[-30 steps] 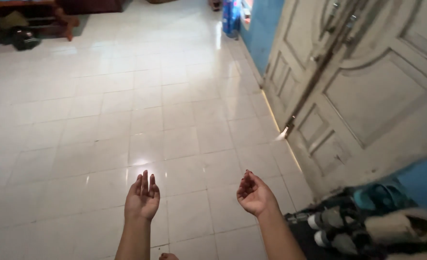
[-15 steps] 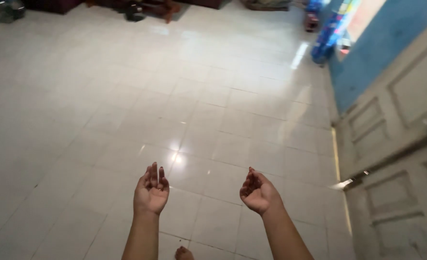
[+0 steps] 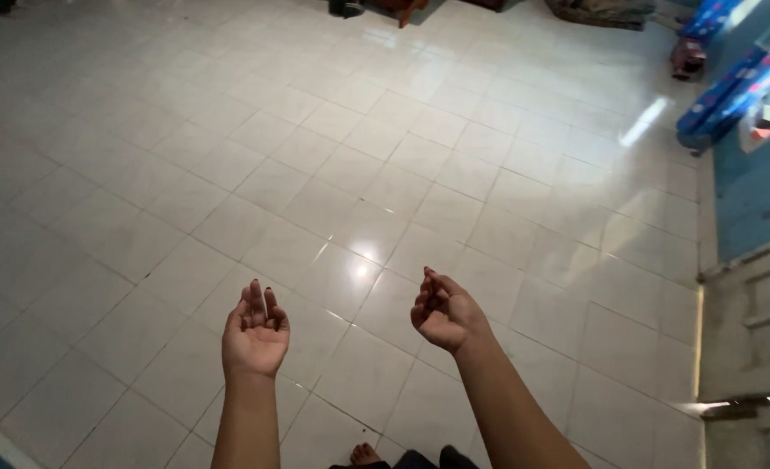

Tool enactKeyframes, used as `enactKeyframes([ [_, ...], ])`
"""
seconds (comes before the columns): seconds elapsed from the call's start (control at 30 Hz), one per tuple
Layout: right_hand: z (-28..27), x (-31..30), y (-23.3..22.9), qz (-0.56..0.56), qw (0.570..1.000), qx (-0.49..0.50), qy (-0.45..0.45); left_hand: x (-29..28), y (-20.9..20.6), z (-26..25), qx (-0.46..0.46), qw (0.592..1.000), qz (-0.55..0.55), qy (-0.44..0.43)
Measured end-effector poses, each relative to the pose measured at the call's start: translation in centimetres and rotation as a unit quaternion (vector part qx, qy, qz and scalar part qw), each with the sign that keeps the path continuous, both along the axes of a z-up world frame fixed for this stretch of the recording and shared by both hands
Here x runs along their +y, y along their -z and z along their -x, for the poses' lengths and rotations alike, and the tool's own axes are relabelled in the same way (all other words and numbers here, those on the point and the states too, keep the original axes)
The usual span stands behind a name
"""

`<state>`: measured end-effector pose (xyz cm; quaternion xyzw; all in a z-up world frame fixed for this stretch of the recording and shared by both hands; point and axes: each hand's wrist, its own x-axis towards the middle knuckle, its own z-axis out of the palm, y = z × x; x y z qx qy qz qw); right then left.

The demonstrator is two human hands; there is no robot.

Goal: Picking up various shoes and sandals from the floor and placing them neatly onto a multi-tier shoe rack.

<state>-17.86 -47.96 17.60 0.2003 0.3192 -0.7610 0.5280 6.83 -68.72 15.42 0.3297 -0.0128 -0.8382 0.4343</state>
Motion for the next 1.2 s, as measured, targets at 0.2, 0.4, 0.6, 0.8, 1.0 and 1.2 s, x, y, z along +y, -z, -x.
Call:
enactKeyframes([
  [0.2,-1.1,-3.7,2.5,-0.002,0.998,-0.048,-0.045,-2.8,0.9,-2.3,-0.005,0.999,-0.019,-0.042],
  [0.4,-0.6,-7.4,3.8,0.005,0.995,-0.064,-0.073,-5.1,2.4,-3.3,0.019,0.997,-0.029,-0.067],
  [0.6,0.8,-14.5,3.0,-0.035,0.994,-0.057,-0.084,-9.2,1.6,-2.8,-0.004,0.995,-0.035,-0.089],
  [0.8,3.4,-24.5,3.4,-0.042,0.991,-0.061,-0.115,-15.4,1.7,-1.3,-0.033,0.991,-0.035,-0.127],
  [1.0,7.1,-34.6,1.9,-0.043,0.986,-0.057,-0.149,-23.1,0.8,2.3,-0.036,0.988,-0.059,-0.141],
  [1.2,11.8,-43.7,1.7,-0.046,0.983,-0.057,-0.169,-30.5,1.3,6.7,-0.062,0.983,-0.052,-0.165],
])
